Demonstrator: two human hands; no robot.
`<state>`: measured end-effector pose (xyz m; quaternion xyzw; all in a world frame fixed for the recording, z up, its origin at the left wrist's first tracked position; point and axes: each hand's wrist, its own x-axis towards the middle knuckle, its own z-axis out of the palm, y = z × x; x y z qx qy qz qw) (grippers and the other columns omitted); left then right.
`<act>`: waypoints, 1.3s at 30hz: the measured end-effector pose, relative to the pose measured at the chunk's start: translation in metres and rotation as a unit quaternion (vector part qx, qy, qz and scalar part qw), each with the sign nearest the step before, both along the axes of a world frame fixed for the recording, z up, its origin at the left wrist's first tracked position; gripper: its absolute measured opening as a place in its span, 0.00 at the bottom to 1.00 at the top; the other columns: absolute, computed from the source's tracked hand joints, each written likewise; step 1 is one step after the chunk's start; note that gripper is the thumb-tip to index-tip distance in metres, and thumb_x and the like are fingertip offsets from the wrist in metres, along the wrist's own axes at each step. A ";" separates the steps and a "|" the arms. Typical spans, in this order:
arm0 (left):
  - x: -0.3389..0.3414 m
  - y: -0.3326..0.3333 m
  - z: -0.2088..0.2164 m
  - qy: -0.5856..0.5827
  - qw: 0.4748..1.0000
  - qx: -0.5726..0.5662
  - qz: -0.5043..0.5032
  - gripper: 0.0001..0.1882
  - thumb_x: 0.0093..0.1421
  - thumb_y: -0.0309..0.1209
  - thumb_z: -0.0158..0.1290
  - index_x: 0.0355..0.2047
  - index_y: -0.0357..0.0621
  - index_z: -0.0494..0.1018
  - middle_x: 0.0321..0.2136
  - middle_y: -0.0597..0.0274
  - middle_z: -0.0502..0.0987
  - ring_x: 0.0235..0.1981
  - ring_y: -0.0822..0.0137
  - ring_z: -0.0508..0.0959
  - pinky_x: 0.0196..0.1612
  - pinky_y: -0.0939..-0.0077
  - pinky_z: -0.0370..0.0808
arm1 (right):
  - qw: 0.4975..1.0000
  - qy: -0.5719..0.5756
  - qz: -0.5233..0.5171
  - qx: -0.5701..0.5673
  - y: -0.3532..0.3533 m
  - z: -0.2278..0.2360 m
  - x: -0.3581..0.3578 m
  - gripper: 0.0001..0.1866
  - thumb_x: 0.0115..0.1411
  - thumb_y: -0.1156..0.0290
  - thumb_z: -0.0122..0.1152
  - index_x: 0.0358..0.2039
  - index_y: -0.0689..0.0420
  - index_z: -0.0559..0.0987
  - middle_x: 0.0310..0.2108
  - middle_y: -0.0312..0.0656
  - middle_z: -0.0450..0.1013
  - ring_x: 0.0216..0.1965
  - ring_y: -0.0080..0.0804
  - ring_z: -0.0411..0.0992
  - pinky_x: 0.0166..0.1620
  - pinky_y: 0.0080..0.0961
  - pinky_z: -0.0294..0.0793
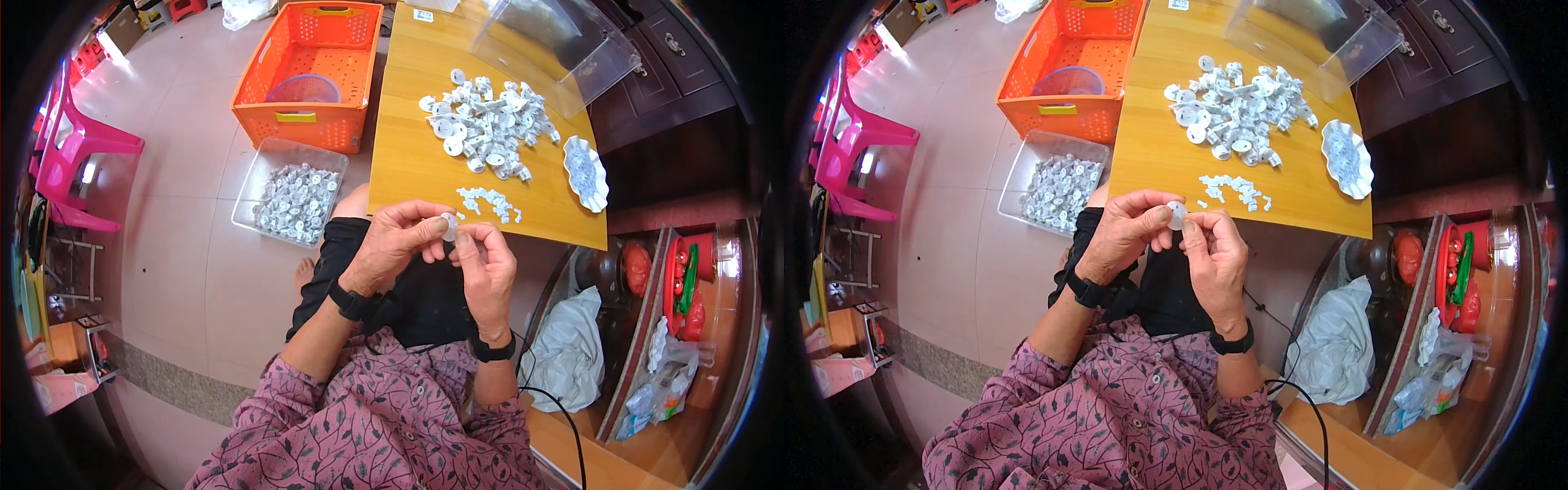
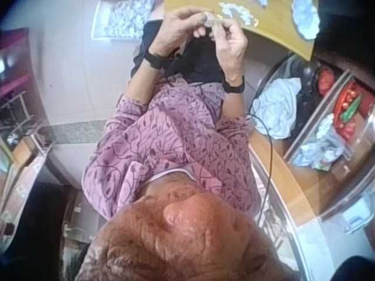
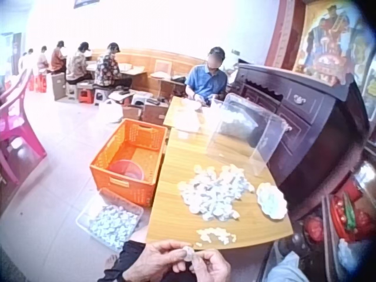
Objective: Manually assemble small white plastic parts on a wooden table.
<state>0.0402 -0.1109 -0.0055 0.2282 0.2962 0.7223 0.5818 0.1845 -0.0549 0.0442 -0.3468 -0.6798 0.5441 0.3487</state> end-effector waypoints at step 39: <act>-0.107 -0.042 -0.052 0.024 0.943 -0.138 0.301 0.13 0.63 0.26 0.58 0.46 0.34 0.76 0.29 0.60 0.79 0.25 0.72 0.80 0.29 0.84 0.78 | 0.960 -0.091 -0.158 0.213 0.069 -0.024 -0.005 0.06 0.62 0.72 0.61 0.32 0.62 0.76 0.23 0.38 0.73 0.23 0.24 0.71 0.28 0.25 0.71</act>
